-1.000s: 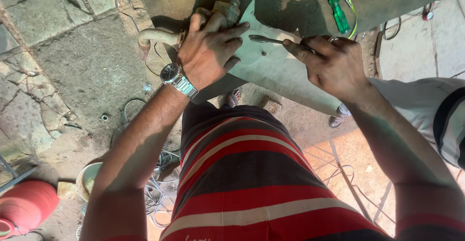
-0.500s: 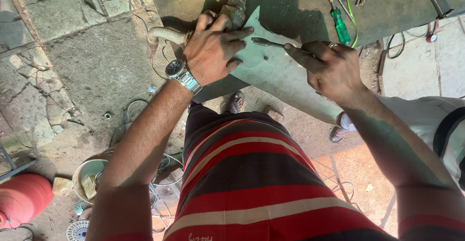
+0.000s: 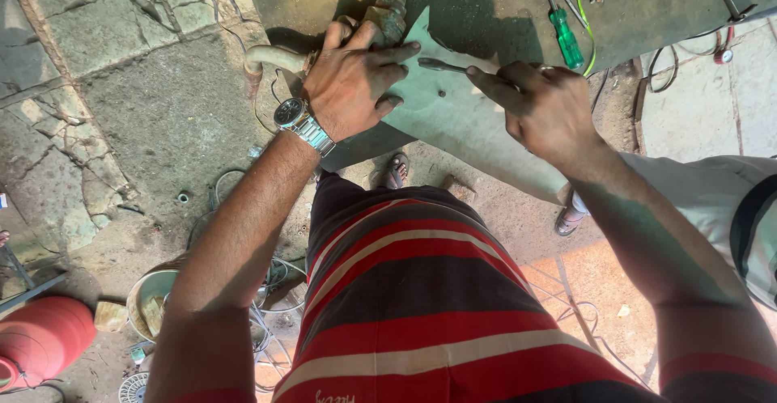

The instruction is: The person uses a wrench to press and mark a light green sheet clamped in a vise, then uses shears to cut along the marked line. The sheet is held steady with one hand while the other hand operates the tools.

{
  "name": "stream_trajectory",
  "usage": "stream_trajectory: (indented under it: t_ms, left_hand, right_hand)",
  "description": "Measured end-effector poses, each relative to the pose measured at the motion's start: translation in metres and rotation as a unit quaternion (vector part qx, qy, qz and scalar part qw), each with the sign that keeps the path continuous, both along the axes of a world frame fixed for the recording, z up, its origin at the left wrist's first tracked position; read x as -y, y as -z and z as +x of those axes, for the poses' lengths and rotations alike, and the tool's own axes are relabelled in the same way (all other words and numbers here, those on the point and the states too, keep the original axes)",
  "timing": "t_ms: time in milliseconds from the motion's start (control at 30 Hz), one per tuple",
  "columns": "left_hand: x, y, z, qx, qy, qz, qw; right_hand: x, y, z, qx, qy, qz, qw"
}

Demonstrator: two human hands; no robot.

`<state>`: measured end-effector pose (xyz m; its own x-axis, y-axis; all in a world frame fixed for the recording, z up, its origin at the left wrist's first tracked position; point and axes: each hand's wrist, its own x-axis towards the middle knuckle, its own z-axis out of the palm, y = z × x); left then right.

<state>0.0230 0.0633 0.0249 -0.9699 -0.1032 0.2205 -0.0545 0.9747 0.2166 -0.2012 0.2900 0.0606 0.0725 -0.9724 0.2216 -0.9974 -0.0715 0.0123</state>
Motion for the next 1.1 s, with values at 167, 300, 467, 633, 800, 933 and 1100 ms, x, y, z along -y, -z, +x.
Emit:
stream_trajectory:
  t_ms: [167, 300, 467, 633, 800, 933, 1100]
  left_hand:
    - [-0.004, -0.003, 0.002, 0.019, -0.003, 0.010, 1.000]
    - [-0.005, -0.005, 0.004, 0.012, -0.002, 0.009, 1.000]
    - [-0.002, -0.004, 0.008, -0.013, -0.001, -0.001, 1.000]
    - [-0.005, -0.003, 0.010, 0.000, 0.001, 0.024, 1.000]
    - [-0.007, -0.003, 0.012, -0.015, 0.002, 0.004, 1.000]
    - [-0.010, -0.003, 0.015, -0.008, 0.004, 0.004, 1.000]
    - [-0.012, -0.003, 0.017, 0.002, 0.000, 0.009, 1.000]
  right_hand:
    - [-0.003, 0.001, 0.006, 0.008, -0.013, -0.041, 0.999]
    - [-0.006, 0.000, 0.010, -0.020, 0.013, -0.015, 1.000]
    - [-0.009, 0.001, 0.012, -0.019, 0.019, -0.013, 1.000]
    - [-0.015, 0.005, 0.015, 0.033, 0.018, -0.029, 0.999]
    - [-0.021, 0.002, 0.017, 0.031, 0.033, -0.005, 0.999]
    - [-0.022, 0.003, 0.020, 0.052, 0.053, 0.042, 0.996]
    - [-0.031, 0.003, 0.025, 0.027, 0.027, -0.005, 0.999]
